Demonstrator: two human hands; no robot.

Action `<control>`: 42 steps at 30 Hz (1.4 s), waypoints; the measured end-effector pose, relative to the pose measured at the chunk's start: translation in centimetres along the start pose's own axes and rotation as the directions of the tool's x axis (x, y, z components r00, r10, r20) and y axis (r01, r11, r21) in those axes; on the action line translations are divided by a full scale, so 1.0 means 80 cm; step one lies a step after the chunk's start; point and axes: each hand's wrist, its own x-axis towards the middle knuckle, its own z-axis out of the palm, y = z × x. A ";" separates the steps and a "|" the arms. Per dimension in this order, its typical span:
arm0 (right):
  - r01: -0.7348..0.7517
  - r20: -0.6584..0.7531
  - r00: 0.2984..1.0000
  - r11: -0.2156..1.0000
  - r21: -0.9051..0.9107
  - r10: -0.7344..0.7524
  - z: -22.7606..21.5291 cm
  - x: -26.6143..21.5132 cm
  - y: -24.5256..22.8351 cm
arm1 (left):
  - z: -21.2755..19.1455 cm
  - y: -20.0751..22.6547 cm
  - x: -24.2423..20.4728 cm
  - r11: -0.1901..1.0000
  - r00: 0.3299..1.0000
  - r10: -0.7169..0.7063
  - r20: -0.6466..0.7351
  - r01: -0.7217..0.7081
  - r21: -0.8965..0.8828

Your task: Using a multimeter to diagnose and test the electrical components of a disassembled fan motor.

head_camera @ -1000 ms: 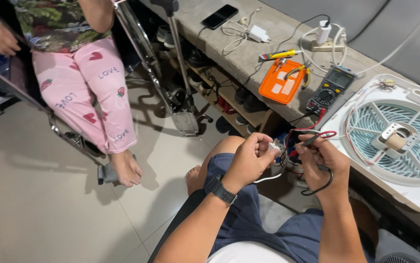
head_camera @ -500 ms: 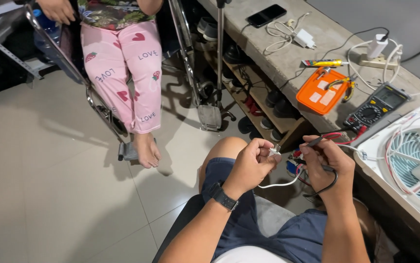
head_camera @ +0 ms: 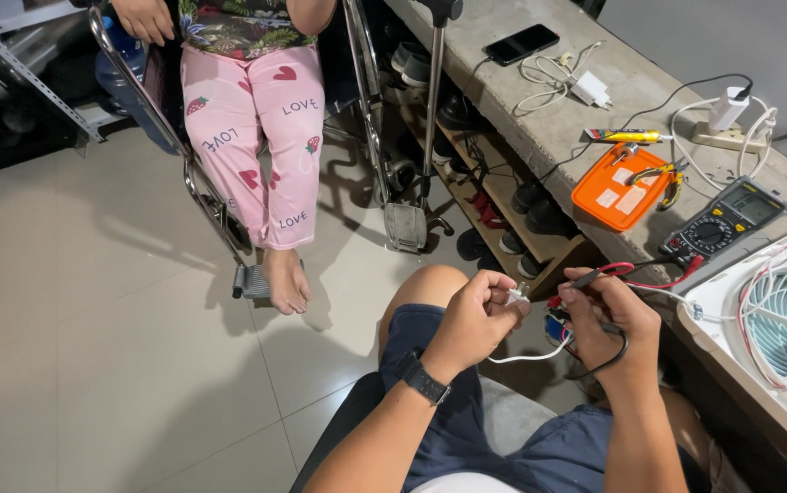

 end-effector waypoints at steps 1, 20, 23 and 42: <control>0.000 0.000 1.000 1.000 0.000 0.000 -0.002 -0.001 0.005 | 0.001 0.002 -0.001 1.000 1.000 0.000 0.000 0.000 0.000; 0.025 0.000 1.000 0.997 -0.070 -0.025 -0.003 -0.005 0.014 | 0.001 0.001 0.000 1.000 1.000 -0.006 0.022 0.005 0.009; 0.014 -0.004 1.000 0.998 -0.062 -0.014 -0.004 -0.005 0.007 | 0.003 0.002 0.000 1.000 1.000 -0.006 0.025 0.005 0.024; -0.051 -0.020 0.999 0.998 -0.034 0.051 -0.012 -0.011 0.012 | 0.017 -0.012 0.011 0.979 0.997 0.051 0.065 -0.063 0.196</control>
